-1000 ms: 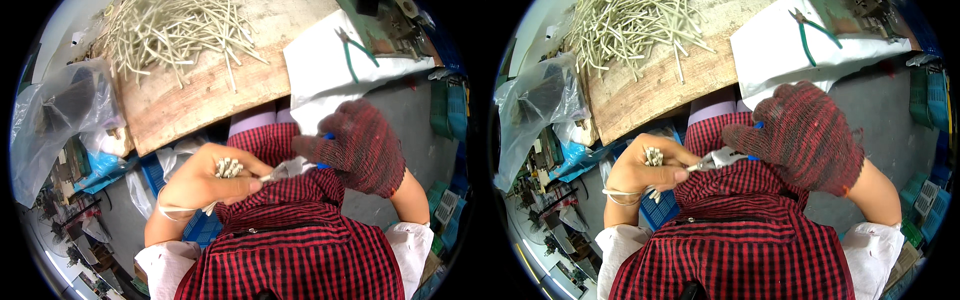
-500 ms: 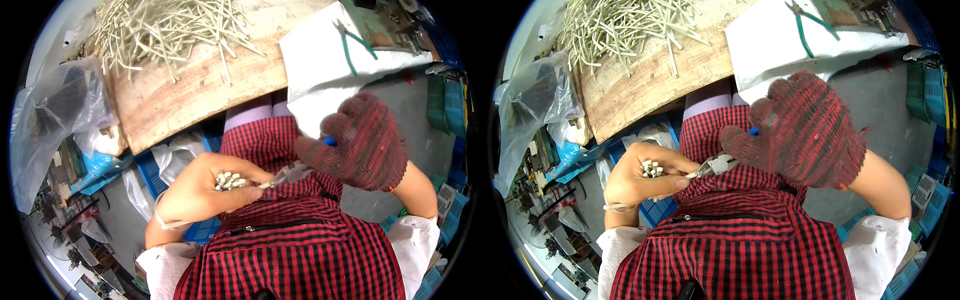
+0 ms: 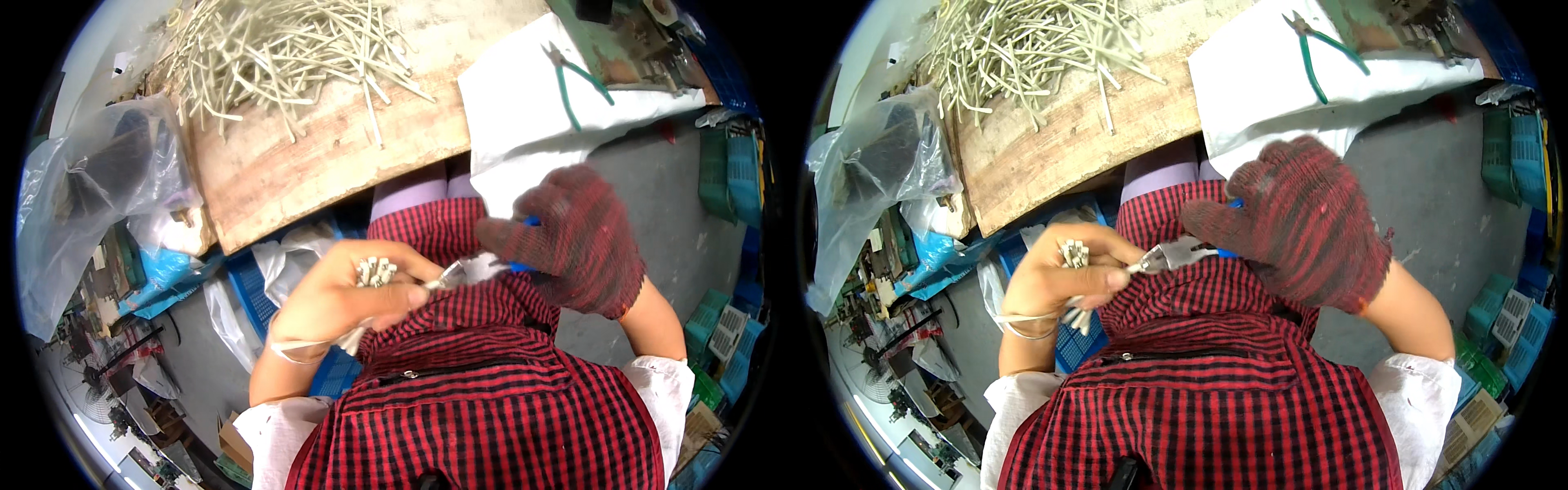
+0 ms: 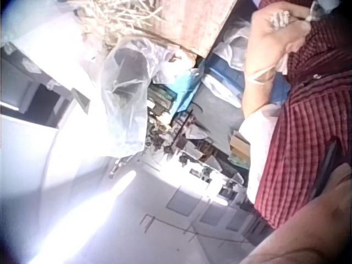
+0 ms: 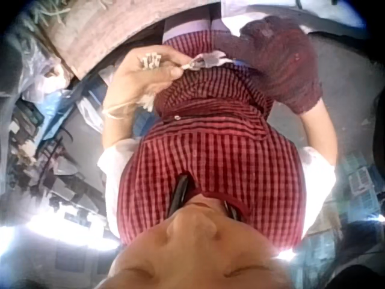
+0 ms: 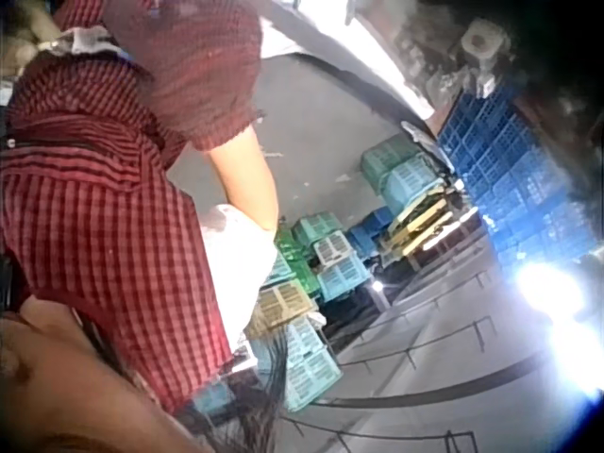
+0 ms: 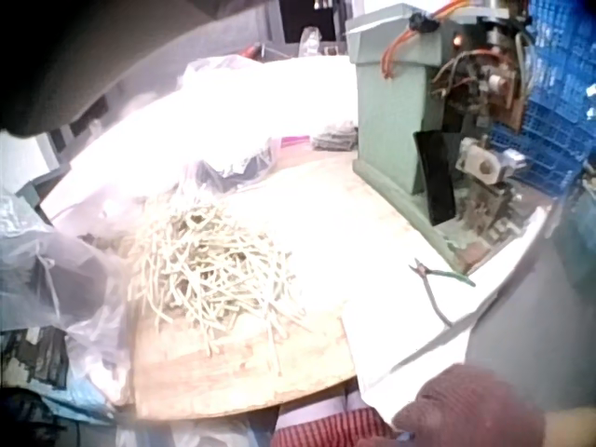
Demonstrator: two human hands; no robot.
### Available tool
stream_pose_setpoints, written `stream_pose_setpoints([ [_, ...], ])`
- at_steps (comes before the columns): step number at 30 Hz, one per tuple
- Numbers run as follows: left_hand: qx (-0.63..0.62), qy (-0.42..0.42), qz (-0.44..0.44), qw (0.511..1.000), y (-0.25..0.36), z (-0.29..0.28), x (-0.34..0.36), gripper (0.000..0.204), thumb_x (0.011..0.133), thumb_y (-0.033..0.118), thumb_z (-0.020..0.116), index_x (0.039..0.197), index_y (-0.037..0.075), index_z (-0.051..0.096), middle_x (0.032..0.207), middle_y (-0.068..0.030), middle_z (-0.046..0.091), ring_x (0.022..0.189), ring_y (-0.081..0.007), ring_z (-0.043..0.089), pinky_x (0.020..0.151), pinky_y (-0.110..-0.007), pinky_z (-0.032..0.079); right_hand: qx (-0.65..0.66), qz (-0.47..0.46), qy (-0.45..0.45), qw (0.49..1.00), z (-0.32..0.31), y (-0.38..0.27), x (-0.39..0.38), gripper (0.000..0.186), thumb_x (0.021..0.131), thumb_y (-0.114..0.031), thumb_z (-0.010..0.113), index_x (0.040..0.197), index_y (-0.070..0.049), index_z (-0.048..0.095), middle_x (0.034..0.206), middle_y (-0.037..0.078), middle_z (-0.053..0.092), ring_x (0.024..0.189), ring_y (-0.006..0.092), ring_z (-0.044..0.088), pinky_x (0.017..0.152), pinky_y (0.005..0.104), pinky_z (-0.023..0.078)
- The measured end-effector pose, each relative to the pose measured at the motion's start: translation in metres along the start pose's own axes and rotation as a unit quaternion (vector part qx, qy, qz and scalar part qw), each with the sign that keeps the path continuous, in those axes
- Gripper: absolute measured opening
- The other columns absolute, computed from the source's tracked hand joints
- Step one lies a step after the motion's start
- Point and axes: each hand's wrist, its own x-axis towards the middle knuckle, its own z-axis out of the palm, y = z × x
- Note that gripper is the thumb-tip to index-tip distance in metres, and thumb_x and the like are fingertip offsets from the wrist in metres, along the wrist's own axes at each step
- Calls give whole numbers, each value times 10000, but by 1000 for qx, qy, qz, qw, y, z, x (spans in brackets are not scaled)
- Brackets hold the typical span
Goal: The person sits on the floor and repeatedly picks up thin white rods from a wooden board. Using pliers, they trim the ends of the rods and place the trimmed pieces back onto the board. The process is continuous and repetitive throughout the clip.
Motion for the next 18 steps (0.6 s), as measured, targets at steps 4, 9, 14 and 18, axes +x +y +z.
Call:
stream_pose_setpoints([
  [4, -81, -76, 55, 992, -22, 4, 7, 264, 887, 66, 621, 1104, -59, 536, 740, -123, 632, 408, -110, 507, 331, -204, 314, 391, 189, 15, 901, 38, -11, -24, 429, 758, -85, 687, 1178, -139, 620, 973, 100, 655, 902, 233, 647, 810, 362, 517],
  [9, 68, 65, 158, 983, 16, -28, 27, 182, 947, 162, 567, 1060, 23, 534, 787, -90, 616, 482, -132, 575, 385, -239, 390, 517, 385, 52, 763, 54, -16, -43, 446, 847, -141, 678, 1271, -87, 552, 1030, 117, 643, 957, 191, 636, 834, 343, 515],
  [14, 850, 113, 325, 398, 51, -75, 90, 314, 723, 126, 612, 1032, 90, 655, 760, -10, 601, 640, -212, 611, 559, -336, 481, 419, 343, 28, 840, 54, -27, -40, 453, 851, -194, 705, 1262, -74, 557, 1049, 134, 647, 956, 200, 640, 846, 346, 512],
  [18, 838, -17, 469, 277, 60, -94, 120, 291, 726, 166, 595, 1005, 89, 628, 730, -7, 545, 611, -162, 585, 531, -323, 470, 465, 347, 7, 814, 55, -33, -37, 452, 892, -210, 665, 1292, -55, 521, 1080, 124, 652, 974, 222, 641, 841, 357, 517],
])
